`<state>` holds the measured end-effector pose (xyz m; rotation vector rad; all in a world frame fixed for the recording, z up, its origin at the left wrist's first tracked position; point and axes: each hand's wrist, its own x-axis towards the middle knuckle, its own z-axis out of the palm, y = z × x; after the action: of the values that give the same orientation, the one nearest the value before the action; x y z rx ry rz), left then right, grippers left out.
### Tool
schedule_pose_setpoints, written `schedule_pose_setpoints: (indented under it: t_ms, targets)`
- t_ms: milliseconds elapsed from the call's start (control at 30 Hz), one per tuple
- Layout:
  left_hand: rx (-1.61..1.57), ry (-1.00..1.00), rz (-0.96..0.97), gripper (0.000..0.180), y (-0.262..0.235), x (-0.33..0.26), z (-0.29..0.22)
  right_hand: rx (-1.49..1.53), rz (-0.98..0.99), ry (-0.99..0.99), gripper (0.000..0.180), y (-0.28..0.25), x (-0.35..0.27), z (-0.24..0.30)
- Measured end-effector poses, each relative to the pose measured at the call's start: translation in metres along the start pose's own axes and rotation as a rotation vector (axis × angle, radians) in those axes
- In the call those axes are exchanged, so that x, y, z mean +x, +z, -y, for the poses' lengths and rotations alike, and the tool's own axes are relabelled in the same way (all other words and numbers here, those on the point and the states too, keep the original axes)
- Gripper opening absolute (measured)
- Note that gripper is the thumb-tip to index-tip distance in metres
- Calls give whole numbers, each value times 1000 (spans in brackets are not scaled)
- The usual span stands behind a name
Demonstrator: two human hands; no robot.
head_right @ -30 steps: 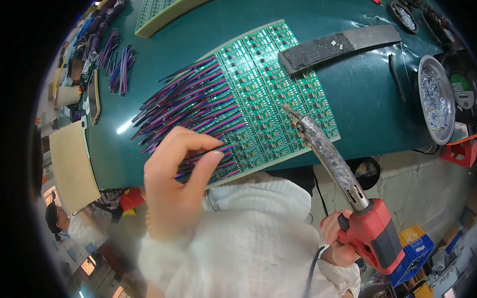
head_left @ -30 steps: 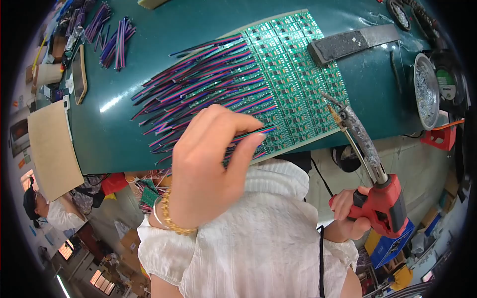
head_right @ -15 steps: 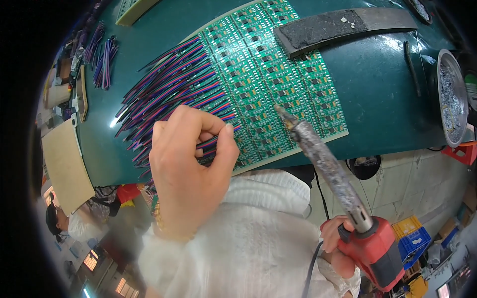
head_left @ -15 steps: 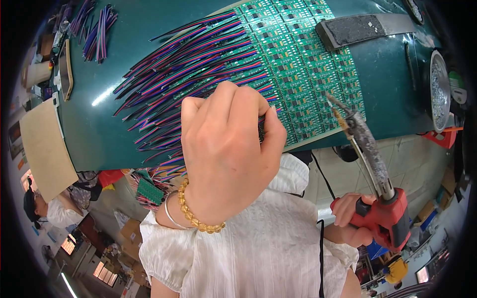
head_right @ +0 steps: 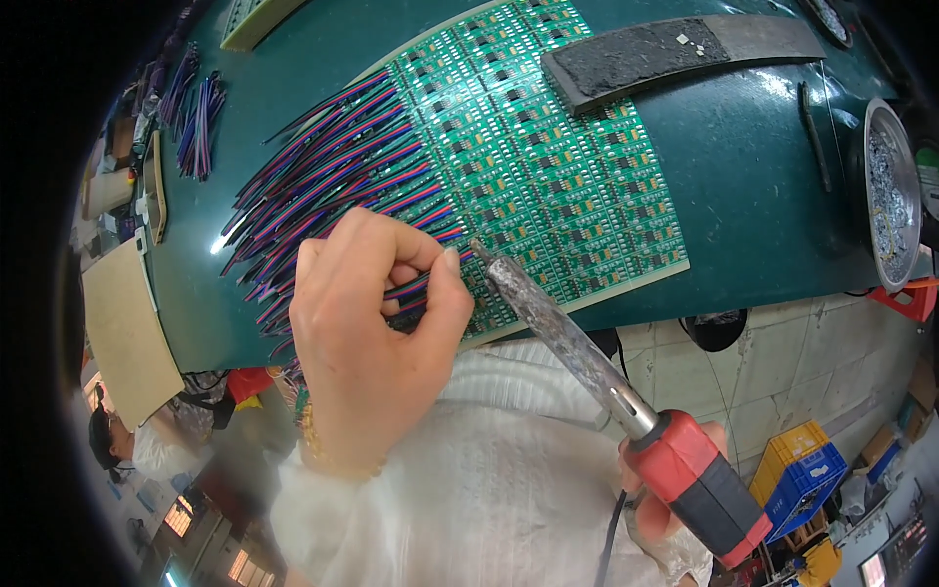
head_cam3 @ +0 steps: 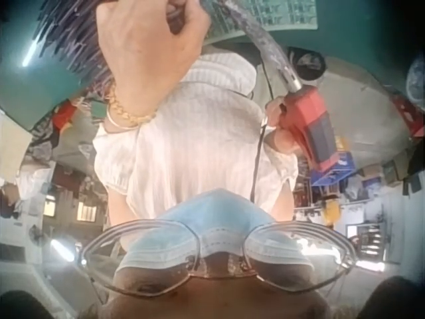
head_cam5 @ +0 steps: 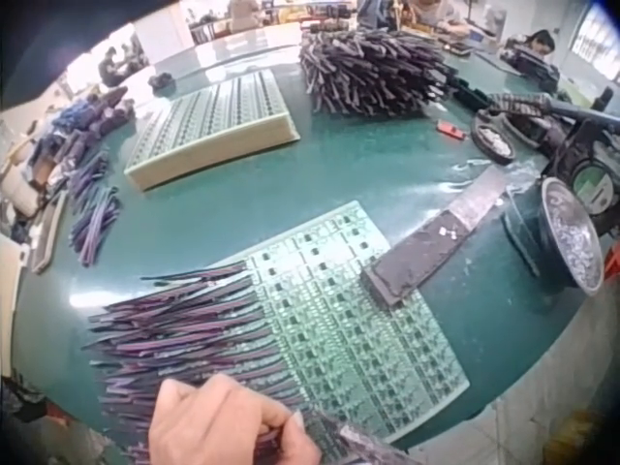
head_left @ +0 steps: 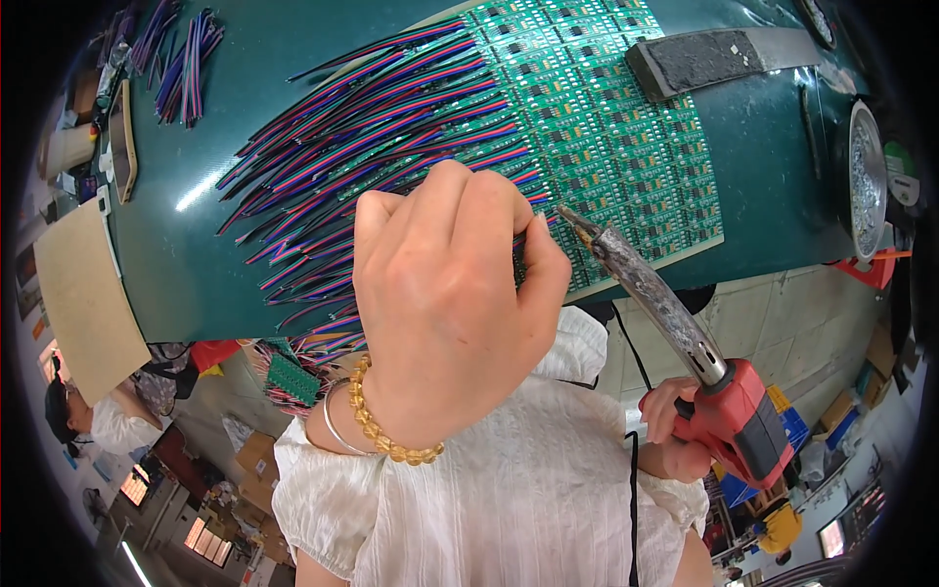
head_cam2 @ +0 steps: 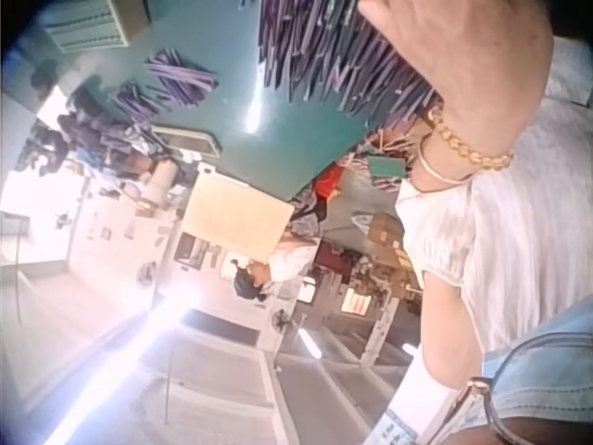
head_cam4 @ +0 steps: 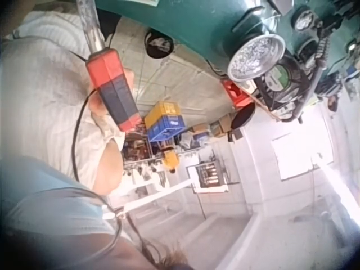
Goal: The person solders ribbon cables to a circuit board panel by positioning each cable end onto the board by hand and applying a soldering iron.
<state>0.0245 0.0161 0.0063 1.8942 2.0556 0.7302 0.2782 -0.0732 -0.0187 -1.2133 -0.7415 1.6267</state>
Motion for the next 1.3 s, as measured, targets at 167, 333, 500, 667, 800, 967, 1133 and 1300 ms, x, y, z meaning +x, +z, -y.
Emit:
schedule_pose_setpoints:
  t_ms: [167, 333, 500, 667, 800, 967, 1133, 1300]
  targets:
    - [10, -19, -9, 17, 1, -3, 1, -318, 52, 52, 67, -7, -4, 4]
    - [11, 9, -16, 17, 2, -2, 2, -320, 242, 51, 61, -23, -2, 8]
    - [7, 6, -18, 17, -1, -3, 4, -411, 125, 492, 64, -39, -12, 25]
    - [3, 17, -12, 18, -1, -3, 2, -274, 178, 239, 69, -20, -9, 18]
    - [-12, 7, -5, 18, -1, -2, 4, -353, 135, 153, 71, -14, -5, 19]
    - [-7, 12, -3, 18, -2, -3, 3, -400, 88, -78, 65, -13, -7, 4]
    - [-15, 22, 8, 18, -2, -3, 5, -477, 143, 141, 65, -19, -8, 20]
    - [-21, 7, 2, 18, -2, -2, 3, -265, 198, 24, 65, -24, -9, 9]
